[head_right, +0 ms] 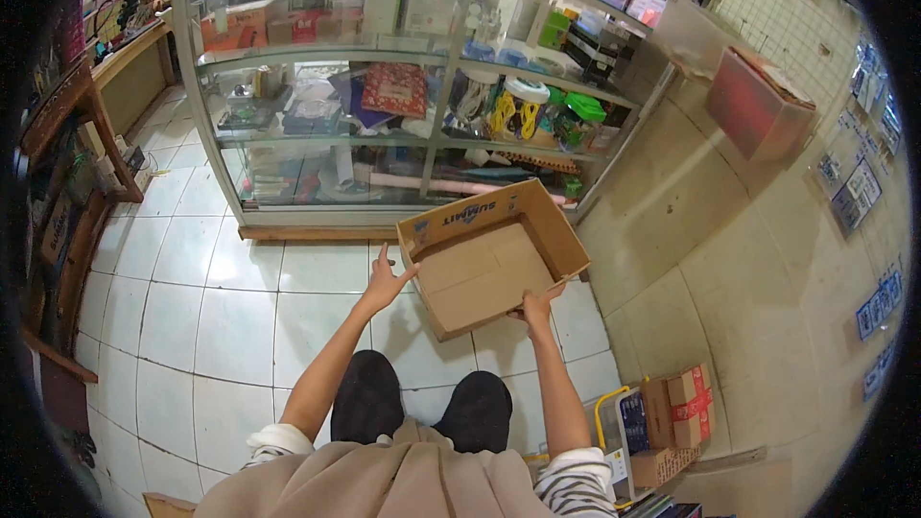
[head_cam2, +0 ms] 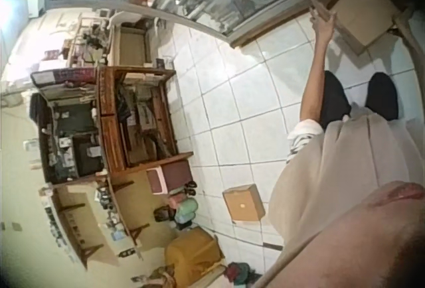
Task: The person picks up several cardboard boxes from a counter and places them into a yellow plastic crate on the floor. The person then takes several small boxed electronic items from a glass display shelf and arranges them into the crate, and finally places a paper document into a larger cardboard box on the floor.
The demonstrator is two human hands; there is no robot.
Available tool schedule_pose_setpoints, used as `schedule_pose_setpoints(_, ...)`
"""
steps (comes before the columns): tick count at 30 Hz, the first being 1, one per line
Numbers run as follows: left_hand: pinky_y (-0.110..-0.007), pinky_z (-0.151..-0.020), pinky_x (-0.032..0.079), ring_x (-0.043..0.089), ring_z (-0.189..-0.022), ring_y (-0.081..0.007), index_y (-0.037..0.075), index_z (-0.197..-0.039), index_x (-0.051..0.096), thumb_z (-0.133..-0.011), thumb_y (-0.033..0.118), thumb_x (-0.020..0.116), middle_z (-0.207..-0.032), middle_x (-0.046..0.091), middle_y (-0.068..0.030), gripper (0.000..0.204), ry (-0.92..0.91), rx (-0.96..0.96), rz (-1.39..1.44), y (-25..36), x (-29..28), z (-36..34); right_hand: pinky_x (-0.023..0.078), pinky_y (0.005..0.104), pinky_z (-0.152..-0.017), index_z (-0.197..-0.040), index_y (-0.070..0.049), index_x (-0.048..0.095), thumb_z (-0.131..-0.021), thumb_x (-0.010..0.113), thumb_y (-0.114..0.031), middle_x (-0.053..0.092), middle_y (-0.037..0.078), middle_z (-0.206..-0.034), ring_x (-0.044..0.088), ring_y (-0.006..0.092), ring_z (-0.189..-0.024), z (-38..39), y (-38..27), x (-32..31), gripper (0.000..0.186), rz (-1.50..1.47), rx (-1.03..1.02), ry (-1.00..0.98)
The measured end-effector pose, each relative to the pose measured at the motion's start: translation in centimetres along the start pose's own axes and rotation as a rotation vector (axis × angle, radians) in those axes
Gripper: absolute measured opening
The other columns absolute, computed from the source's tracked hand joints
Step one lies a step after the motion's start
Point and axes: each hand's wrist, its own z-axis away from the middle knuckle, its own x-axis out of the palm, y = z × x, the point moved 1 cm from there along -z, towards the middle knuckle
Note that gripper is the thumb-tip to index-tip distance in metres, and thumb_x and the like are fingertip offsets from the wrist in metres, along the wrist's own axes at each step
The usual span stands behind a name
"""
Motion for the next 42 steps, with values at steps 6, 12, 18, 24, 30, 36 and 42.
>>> schedule_pose_setpoints(6,-0.043,-0.077,0.046,0.05,-0.089,-0.0444,0.003,-0.132,0.007,-0.073,0.026,0.058,-0.111,0.036,-0.0283,0.082,-0.147,-0.008,-0.012,0.9,6.4,-0.1,0.055,0.0368,-0.057,-0.124,-0.011,-0.01,-0.08,0.039,-0.007,0.048,0.022,-0.101,0.06,0.0298,-0.072,-5.1,6.2,0.1,0.065,-0.103,0.029,0.119)
schedule_pose_setpoints(12,-0.046,-0.076,0.044,0.049,-0.089,-0.0456,0.001,-0.13,0.011,-0.073,0.01,0.052,-0.111,0.036,-0.028,0.071,-0.103,0.065,-0.183,3.0,10.3,-1.8,0.054,0.0408,-0.067,-0.125,-0.018,-0.026,-0.079,0.044,-0.005,0.042,0.025,-0.114,0.057,0.0314,-0.084,-6.3,8.9,-2.1,0.085,-0.229,0.047,0.198)
schedule_pose_setpoints(18,-0.048,-0.073,0.043,0.051,-0.084,-0.0433,-0.001,-0.126,0.021,-0.073,0.011,0.048,-0.104,0.041,-0.0258,0.06,-0.046,0.179,-0.329,5.2,13.4,-4.3,0.046,0.0495,-0.08,-0.124,-0.025,-0.028,-0.077,0.048,-0.004,0.029,0.023,-0.125,0.048,0.0337,-0.102,-8.2,10.0,-8.0,0.092,-0.434,0.069,0.197)
schedule_pose_setpoints(24,-0.048,-0.075,0.043,0.05,-0.086,-0.0427,0.001,-0.126,0.022,-0.074,0.011,0.047,-0.102,0.043,-0.0254,0.059,-0.063,0.292,-0.357,5.3,14.9,-6.3,0.048,0.0528,-0.076,-0.128,-0.023,-0.018,-0.075,0.051,0.001,0.02,0.022,-0.129,0.041,0.0387,-0.108,-11.8,11.9,-11.9,0.09,-0.349,0.03,0.343)
schedule_pose_setpoints(30,-0.048,-0.076,0.042,0.049,-0.087,-0.0428,0.001,-0.128,0.02,-0.073,0.006,0.045,-0.103,0.042,-0.0263,0.061,-0.062,0.279,-0.281,1.3,15.6,-8.4,0.053,0.0451,-0.071,-0.131,-0.016,-0.009,-0.07,0.057,0.003,0.02,0.028,-0.121,0.042,0.0414,-0.102,-14.0,11.3,-9.7,0.092,-0.166,0.104,0.381)
schedule_pose_setpoints(36,-0.046,-0.085,0.037,0.043,-0.096,-0.0397,0.003,-0.132,0.016,-0.073,0.004,0.045,-0.112,0.04,-0.024,0.065,-0.131,0.169,-0.29,-0.4,20.2,-9.9,0.055,0.0418,-0.066,-0.13,-0.011,-0.01,-0.069,0.056,0.004,0.028,0.025,-0.119,0.045,0.0357,-0.102,-18.3,20.6,-11.2,0.091,-0.03,-0.056,0.502)
schedule_pose_setpoints(42,-0.045,-0.085,0.037,0.041,-0.095,-0.0375,0.006,-0.133,0.015,-0.075,0.007,0.047,-0.11,0.042,-0.0204,0.067,-0.131,-0.001,-0.35,-5.7,19.1,-11.4,0.053,0.0416,-0.069,-0.13,-0.017,-0.012,-0.074,0.054,0.001,0.032,0.018,-0.122,0.049,0.031,-0.1,-17.2,16.8,-5.6,0.087,-0.154,0.174,0.306)
